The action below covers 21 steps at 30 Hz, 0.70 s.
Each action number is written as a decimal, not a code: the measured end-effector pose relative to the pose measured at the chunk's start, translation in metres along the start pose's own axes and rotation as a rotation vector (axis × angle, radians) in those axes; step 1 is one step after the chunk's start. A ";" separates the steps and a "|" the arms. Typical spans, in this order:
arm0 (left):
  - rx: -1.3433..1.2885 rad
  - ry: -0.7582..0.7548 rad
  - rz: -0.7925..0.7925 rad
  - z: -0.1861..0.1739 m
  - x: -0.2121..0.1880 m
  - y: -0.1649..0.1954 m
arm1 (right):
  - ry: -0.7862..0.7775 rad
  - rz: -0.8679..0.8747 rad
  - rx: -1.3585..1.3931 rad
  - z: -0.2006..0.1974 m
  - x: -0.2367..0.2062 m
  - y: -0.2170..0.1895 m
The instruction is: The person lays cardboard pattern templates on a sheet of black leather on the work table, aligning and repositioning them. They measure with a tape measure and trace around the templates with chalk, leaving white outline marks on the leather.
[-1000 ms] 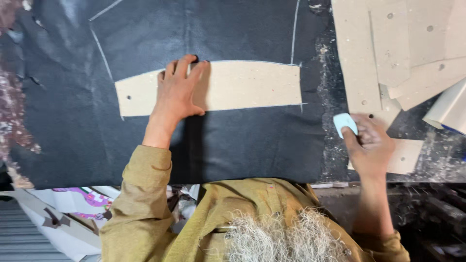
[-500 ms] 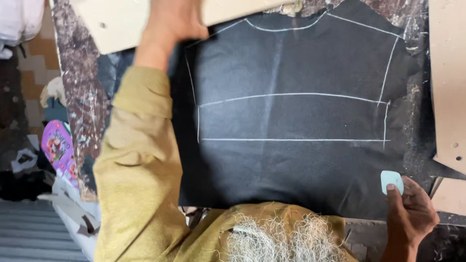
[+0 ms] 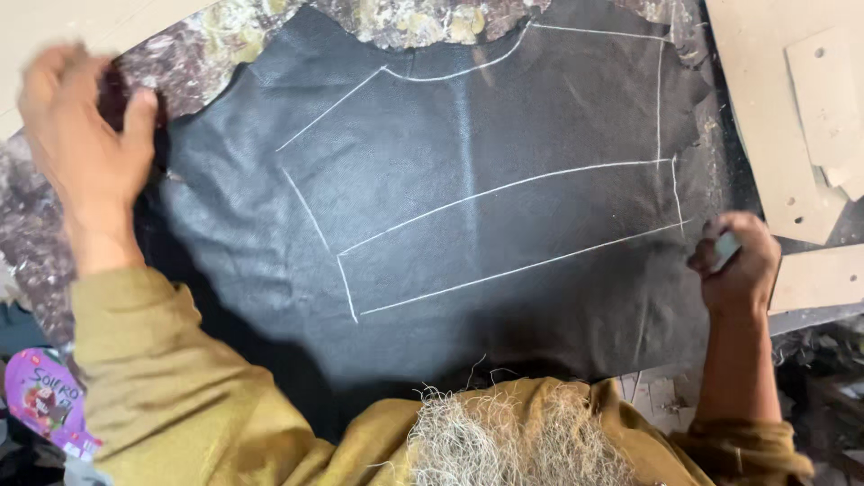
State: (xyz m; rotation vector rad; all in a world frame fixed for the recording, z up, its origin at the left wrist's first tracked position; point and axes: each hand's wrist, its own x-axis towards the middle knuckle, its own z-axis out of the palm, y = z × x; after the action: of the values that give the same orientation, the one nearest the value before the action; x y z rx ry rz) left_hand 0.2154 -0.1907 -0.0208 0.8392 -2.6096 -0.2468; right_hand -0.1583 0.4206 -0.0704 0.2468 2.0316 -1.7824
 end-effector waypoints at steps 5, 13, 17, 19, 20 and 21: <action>0.286 -0.025 -0.152 -0.022 -0.127 -0.006 | 0.099 -0.447 -1.358 0.060 0.064 -0.045; -0.291 -0.203 -0.803 -0.003 -0.134 -0.022 | -0.137 -0.540 -1.208 0.110 0.072 -0.050; 0.071 -0.068 -0.280 -0.001 -0.129 -0.003 | -0.205 -0.672 -1.037 0.126 0.063 -0.062; 0.230 -0.049 -0.162 -0.004 -0.125 0.015 | -0.204 -0.896 -1.019 0.134 0.052 -0.076; 0.249 0.018 -0.104 -0.008 -0.122 0.021 | -0.190 -1.019 -0.998 0.139 0.047 -0.082; 0.291 0.074 -0.082 -0.009 -0.115 0.028 | -0.172 -1.131 -0.968 0.147 0.044 -0.088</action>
State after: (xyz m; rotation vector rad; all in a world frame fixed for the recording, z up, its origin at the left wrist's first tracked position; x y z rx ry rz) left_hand 0.2902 -0.1008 -0.0403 1.0319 -2.5802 0.1447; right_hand -0.2044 0.2567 -0.0223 -1.5034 2.8024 -0.8744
